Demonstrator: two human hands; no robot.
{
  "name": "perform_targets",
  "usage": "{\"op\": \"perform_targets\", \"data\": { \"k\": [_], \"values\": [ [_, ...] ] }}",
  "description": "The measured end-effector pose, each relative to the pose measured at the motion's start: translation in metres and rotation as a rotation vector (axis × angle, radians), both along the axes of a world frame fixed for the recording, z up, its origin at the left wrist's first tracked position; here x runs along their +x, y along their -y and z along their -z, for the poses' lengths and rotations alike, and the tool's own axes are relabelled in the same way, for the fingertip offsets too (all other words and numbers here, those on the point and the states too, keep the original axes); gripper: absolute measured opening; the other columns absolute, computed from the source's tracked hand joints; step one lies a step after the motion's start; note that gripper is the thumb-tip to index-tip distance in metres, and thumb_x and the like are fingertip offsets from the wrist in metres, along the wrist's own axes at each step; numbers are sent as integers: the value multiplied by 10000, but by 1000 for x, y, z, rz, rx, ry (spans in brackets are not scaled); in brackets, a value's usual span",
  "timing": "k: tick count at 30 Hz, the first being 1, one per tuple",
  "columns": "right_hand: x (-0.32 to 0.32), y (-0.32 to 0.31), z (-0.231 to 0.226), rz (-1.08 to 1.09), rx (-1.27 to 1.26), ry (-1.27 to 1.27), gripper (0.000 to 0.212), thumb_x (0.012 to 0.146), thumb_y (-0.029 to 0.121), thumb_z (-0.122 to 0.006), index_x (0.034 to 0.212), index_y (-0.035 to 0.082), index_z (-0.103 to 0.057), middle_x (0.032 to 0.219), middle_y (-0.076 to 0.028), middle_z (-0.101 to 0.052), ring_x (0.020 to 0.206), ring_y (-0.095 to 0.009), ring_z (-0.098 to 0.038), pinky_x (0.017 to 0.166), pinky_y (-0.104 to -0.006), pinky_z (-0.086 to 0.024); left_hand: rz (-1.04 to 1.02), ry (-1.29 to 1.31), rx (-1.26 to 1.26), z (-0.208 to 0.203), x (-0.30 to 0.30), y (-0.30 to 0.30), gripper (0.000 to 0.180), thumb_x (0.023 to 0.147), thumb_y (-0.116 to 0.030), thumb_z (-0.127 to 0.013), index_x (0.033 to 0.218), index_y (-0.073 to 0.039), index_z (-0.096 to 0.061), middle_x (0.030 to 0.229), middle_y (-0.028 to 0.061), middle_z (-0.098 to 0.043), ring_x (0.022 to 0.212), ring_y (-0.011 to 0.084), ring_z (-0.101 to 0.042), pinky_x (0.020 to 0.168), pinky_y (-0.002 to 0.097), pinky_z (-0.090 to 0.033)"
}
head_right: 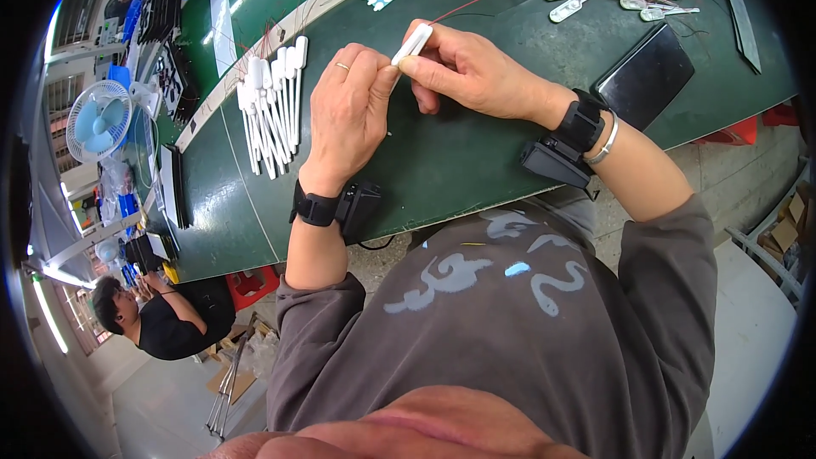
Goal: Assembling and inspecting long white plastic components at a factory workstation.
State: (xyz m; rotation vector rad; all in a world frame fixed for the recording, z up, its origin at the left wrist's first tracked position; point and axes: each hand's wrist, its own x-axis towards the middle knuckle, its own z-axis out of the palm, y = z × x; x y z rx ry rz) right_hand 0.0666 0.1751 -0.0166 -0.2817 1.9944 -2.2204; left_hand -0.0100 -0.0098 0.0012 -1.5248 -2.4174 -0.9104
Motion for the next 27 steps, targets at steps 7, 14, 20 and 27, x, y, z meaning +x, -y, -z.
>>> {"op": "perform_targets", "data": {
  "k": [7,14,20,27],
  "values": [
    [-3,-4,4,-42,-173,211,214,1036,266,-439,1051,57,-481,677,-37,-552,630,-126,-580,634,-257,-475,-1,534,-11,-3,-6,8,229,969,-212,-552,870,-6,-565,756,108,-558,685,288,-545,624,372,-449],
    [-6,-3,-3,12,-204,290,244,1027,310,-450,1041,69,-487,654,-42,-535,613,-155,-582,601,-264,-470,-144,824,172,-1,-18,17,299,1016,-247,-475,943,14,-603,806,69,-643,653,158,-547,615,289,-460],
    [-6,-9,-10,143,-300,237,296,1021,363,-440,1011,71,-490,639,-30,-492,605,-165,-554,603,-282,-463,13,1396,268,-5,-16,14,312,1011,-230,-472,1171,16,-578,986,121,-673,821,172,-644,737,294,-539],
    [-8,-13,-13,238,-324,209,316,1021,375,-432,965,71,-496,647,-19,-478,617,-157,-534,606,-289,-453,201,1729,322,-8,-9,9,398,992,-216,-506,1320,10,-499,1102,185,-649,935,233,-675,834,329,-562]
  ]
}}
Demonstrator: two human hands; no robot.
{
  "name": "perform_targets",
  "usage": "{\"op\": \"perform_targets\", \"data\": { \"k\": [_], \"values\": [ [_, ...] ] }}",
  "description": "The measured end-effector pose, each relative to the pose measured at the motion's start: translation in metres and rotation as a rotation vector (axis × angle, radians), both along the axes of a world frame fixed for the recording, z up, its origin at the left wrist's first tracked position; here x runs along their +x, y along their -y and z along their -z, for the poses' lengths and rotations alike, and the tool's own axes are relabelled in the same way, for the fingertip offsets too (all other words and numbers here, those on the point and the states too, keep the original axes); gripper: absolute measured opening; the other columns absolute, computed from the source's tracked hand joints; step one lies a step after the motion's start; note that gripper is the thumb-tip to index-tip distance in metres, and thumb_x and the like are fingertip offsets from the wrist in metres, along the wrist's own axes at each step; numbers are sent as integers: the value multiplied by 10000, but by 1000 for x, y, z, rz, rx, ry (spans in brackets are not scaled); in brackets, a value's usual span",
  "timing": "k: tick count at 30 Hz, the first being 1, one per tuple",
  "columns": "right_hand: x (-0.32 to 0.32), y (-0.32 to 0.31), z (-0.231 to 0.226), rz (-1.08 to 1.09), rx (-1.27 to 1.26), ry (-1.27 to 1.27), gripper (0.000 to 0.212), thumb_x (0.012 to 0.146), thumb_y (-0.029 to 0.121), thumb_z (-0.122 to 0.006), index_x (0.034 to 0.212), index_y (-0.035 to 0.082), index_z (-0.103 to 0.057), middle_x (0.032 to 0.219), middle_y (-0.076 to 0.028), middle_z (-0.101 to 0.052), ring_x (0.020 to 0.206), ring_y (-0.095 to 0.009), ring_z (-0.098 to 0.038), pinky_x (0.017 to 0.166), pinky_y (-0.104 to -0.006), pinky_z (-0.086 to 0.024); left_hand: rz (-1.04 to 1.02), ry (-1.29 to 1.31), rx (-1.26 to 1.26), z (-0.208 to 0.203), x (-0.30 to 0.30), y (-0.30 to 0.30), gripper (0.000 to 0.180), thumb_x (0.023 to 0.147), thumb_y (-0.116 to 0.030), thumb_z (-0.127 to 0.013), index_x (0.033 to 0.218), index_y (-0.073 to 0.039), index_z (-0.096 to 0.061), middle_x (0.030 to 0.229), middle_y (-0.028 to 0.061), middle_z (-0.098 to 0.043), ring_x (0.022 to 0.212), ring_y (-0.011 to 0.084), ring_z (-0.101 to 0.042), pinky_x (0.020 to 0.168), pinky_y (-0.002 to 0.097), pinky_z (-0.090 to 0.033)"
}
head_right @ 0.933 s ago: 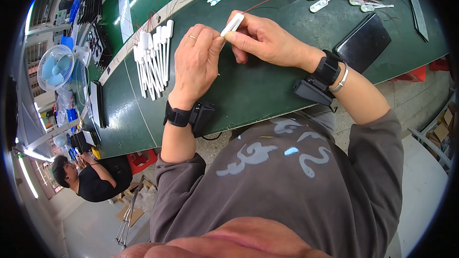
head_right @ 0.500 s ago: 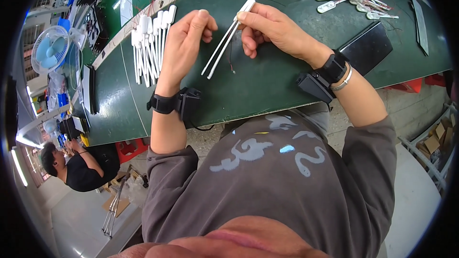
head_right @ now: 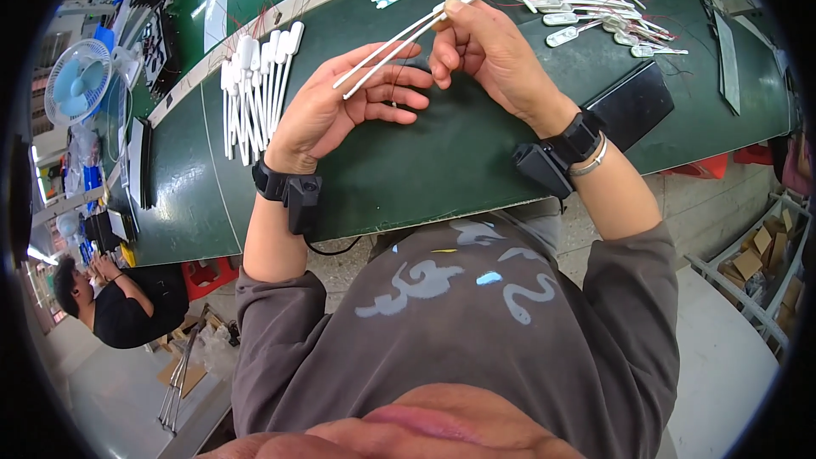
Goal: Assembling and inspecting long white plastic components at a factory workstation.
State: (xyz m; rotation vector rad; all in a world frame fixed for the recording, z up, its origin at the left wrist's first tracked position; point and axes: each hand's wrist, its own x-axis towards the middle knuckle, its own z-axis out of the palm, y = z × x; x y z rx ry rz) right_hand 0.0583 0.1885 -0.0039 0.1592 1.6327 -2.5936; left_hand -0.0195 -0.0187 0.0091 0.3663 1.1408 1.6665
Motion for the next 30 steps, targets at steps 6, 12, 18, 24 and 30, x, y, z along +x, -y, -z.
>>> {"op": "perform_targets", "data": {
  "k": [6,12,18,24,30],
  "values": [
    [1,0,0,38,-11,15,317,1021,369,-434,932,71,-495,650,-14,-476,622,-152,-529,606,-288,-450,-34,20,32,2,2,-2,406,982,-267,-557,1298,-14,-534,1078,163,-656,888,213,-680,801,309,-562],
    [0,5,4,15,-51,54,315,1022,360,-436,924,68,-502,644,-11,-472,628,-146,-530,607,-289,-450,-117,30,-2,10,6,-7,360,966,-238,-594,1243,-7,-579,975,102,-665,772,152,-660,697,264,-561],
    [0,7,7,46,-103,109,313,1024,349,-437,934,60,-514,640,-6,-468,630,-143,-529,616,-290,-451,-247,-7,-39,15,10,-10,317,963,-203,-602,1204,2,-601,899,56,-645,644,93,-578,568,222,-511],
    [0,7,11,33,-164,120,327,1028,355,-436,947,49,-517,651,-6,-474,645,-147,-533,639,-288,-456,-302,-110,-106,13,12,-14,291,952,-185,-619,1177,1,-619,874,43,-633,611,72,-531,511,204,-453],
    [2,11,8,7,-146,113,366,1033,372,-429,983,22,-524,670,-20,-487,672,-147,-542,658,-281,-459,-338,-151,-141,9,12,-13,250,948,-153,-618,1139,7,-636,853,35,-625,605,59,-514,489,194,-414]
  ]
}}
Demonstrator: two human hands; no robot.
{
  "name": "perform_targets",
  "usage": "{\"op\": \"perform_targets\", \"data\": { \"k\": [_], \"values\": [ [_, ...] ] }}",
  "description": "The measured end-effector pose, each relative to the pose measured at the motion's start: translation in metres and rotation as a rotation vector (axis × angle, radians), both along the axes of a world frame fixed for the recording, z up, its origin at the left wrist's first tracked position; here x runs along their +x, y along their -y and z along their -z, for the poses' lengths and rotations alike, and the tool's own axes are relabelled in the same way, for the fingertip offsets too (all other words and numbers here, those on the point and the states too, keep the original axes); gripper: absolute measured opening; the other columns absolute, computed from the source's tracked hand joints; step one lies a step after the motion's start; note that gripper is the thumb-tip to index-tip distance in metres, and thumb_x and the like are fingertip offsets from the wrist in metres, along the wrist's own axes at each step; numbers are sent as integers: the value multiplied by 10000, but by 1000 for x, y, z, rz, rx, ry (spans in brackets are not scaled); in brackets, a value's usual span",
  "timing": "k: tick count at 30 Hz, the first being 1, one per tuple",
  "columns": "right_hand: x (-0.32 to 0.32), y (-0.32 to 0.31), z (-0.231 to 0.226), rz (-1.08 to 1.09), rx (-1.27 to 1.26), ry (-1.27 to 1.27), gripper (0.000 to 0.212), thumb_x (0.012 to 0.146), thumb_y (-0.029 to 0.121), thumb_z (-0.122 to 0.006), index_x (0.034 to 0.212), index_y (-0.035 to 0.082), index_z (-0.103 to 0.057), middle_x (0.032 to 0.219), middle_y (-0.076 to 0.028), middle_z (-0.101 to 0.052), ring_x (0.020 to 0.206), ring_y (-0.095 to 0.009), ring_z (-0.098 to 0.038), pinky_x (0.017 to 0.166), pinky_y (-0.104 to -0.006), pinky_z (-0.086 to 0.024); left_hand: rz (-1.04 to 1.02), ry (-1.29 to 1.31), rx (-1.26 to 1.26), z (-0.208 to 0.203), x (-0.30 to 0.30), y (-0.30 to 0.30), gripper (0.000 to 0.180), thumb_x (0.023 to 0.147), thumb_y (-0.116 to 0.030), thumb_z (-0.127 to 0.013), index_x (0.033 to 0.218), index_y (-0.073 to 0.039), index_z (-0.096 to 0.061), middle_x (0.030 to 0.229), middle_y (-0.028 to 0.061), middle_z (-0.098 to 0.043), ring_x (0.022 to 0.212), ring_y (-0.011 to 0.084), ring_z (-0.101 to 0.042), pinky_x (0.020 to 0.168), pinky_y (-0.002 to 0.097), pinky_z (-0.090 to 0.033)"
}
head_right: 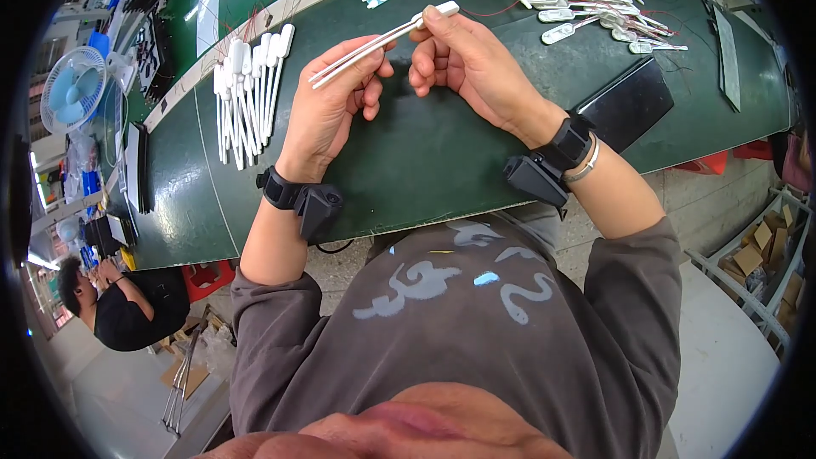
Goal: Assembling and inspecting long white plastic components at a factory workstation.
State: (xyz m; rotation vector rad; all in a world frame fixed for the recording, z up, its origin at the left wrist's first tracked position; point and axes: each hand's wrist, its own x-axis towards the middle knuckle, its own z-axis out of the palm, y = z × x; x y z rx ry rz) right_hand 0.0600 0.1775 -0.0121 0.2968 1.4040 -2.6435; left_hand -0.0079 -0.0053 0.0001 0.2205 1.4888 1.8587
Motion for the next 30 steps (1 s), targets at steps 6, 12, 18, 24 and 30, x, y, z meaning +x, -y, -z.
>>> {"op": "perform_targets", "data": {
  "k": [6,12,18,24,30],
  "values": [
    [-1,-1,0,8,76,7,408,1032,380,-432,1046,-11,-548,678,-28,-501,678,-143,-548,652,-273,-457,-28,-62,-1,1,-1,2,245,945,-147,-619,1130,12,-639,849,37,-630,607,56,-515,494,195,-415],
    [-1,-1,0,14,147,-4,442,1026,387,-446,1075,-31,-581,678,-23,-512,671,-132,-548,643,-261,-454,-51,-108,34,1,-1,3,247,937,-142,-627,1128,14,-638,867,49,-645,602,53,-512,487,193,-411],
    [-1,-3,-3,27,169,-18,449,1020,387,-460,1076,-37,-597,668,-13,-509,659,-125,-547,633,-256,-450,-36,-145,18,1,-4,5,248,935,-135,-623,1136,11,-633,909,73,-663,665,77,-564,575,210,-464],
    [1,-3,-3,49,208,-61,435,1012,370,-481,1070,-42,-605,657,-10,-512,655,-125,-550,629,-256,-448,-82,-81,167,-8,-7,4,301,938,-147,-611,1194,12,-613,994,98,-685,905,150,-636,863,279,-490],
    [1,-4,-5,51,205,-86,407,1009,356,-491,1035,-30,-617,656,-10,-516,653,-126,-552,627,-256,-445,-71,-97,159,-13,-13,11,296,913,-123,-645,1158,43,-627,1000,118,-686,857,149,-662,789,227,-501]
  ]
}}
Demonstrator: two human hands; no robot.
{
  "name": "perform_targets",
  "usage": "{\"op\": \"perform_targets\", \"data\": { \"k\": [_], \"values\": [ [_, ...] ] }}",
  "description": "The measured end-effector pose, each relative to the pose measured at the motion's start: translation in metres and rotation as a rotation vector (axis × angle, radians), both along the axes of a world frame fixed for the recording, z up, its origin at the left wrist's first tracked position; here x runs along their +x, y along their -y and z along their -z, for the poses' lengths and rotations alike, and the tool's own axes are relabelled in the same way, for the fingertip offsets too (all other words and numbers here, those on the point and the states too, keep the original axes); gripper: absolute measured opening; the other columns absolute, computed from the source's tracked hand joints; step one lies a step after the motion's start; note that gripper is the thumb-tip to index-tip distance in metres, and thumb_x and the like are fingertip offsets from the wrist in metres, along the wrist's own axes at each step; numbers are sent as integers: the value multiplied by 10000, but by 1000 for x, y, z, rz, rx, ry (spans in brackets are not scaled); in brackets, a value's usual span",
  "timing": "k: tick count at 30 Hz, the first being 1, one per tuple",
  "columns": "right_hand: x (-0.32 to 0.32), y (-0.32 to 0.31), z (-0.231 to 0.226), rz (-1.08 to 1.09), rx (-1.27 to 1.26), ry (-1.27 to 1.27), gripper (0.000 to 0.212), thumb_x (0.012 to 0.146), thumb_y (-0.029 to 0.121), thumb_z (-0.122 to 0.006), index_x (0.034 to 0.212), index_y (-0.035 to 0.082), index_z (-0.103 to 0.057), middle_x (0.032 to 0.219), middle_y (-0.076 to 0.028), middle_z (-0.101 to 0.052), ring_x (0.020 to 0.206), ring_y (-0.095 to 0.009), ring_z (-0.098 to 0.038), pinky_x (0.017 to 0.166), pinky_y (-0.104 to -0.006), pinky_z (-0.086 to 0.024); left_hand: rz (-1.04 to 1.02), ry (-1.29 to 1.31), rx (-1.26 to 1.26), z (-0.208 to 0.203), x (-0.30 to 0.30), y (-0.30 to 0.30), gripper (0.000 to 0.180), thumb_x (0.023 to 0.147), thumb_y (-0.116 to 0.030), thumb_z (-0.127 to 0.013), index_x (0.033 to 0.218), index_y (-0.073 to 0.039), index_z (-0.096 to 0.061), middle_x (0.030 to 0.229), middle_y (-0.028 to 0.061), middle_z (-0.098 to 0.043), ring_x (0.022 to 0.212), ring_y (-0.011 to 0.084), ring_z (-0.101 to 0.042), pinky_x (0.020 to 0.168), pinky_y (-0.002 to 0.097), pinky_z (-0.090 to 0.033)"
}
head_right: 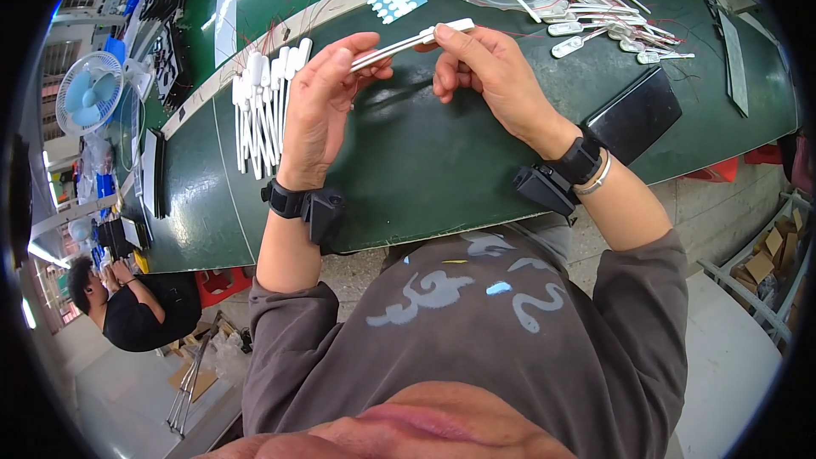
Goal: Assembling and inspecting long white plastic components at a factory workstation.
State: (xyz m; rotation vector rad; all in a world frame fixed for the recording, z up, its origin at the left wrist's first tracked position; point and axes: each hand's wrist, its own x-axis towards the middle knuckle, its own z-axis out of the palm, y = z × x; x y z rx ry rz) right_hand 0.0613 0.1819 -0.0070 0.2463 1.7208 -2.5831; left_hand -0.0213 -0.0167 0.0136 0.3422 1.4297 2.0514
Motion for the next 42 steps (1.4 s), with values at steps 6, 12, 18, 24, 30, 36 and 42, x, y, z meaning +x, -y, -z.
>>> {"op": "perform_targets", "data": {
  "k": [6,12,18,24,30,36,42],
  "values": [
    [0,-2,0,0,53,-11,396,1011,353,-490,1018,-20,-624,657,-8,-516,656,-127,-553,627,-257,-440,62,-405,-449,-1,2,4,287,905,-130,-671,1144,25,-645,1019,79,-687,852,124,-647,788,220,-489],
    [-1,-2,1,2,70,-3,403,1011,356,-487,1026,-23,-622,654,-7,-504,657,-130,-547,633,-260,-436,-58,-628,-407,5,-1,3,317,915,-142,-668,1186,16,-621,1046,67,-683,891,108,-633,808,220,-483],
    [-1,-5,-1,55,-1,-33,410,1008,361,-491,1052,-27,-617,656,-3,-487,658,-133,-537,634,-266,-430,-120,-139,-9,1,5,-8,340,924,-130,-654,1226,10,-591,1115,107,-667,946,126,-625,838,247,-498],
    [1,-3,1,44,-41,-21,426,1006,376,-487,1063,-26,-615,659,-2,-484,659,-133,-533,634,-267,-429,29,50,-70,16,8,-10,300,919,-136,-662,1182,5,-630,1049,107,-685,889,135,-640,808,254,-515],
    [0,2,3,-63,-2,47,425,1008,384,-475,1063,-13,-616,664,-7,-496,658,-126,-532,639,-267,-436,-65,-14,-113,25,11,-10,264,904,-153,-690,1116,4,-678,929,87,-702,791,112,-635,717,238,-514],
    [-1,-2,0,-80,-86,48,382,1002,360,-494,1088,6,-606,682,-12,-519,660,-115,-537,640,-259,-446,-111,-146,-163,17,16,-12,238,910,-143,-682,1093,9,-684,893,73,-698,752,94,-621,669,222,-500],
    [-3,-5,3,28,-141,-7,333,996,313,-518,1131,18,-591,752,-9,-561,681,-107,-559,652,-249,-475,-139,-190,-211,14,17,-13,207,906,-124,-682,1057,16,-684,870,63,-695,716,88,-612,642,211,-492]
  ]
}}
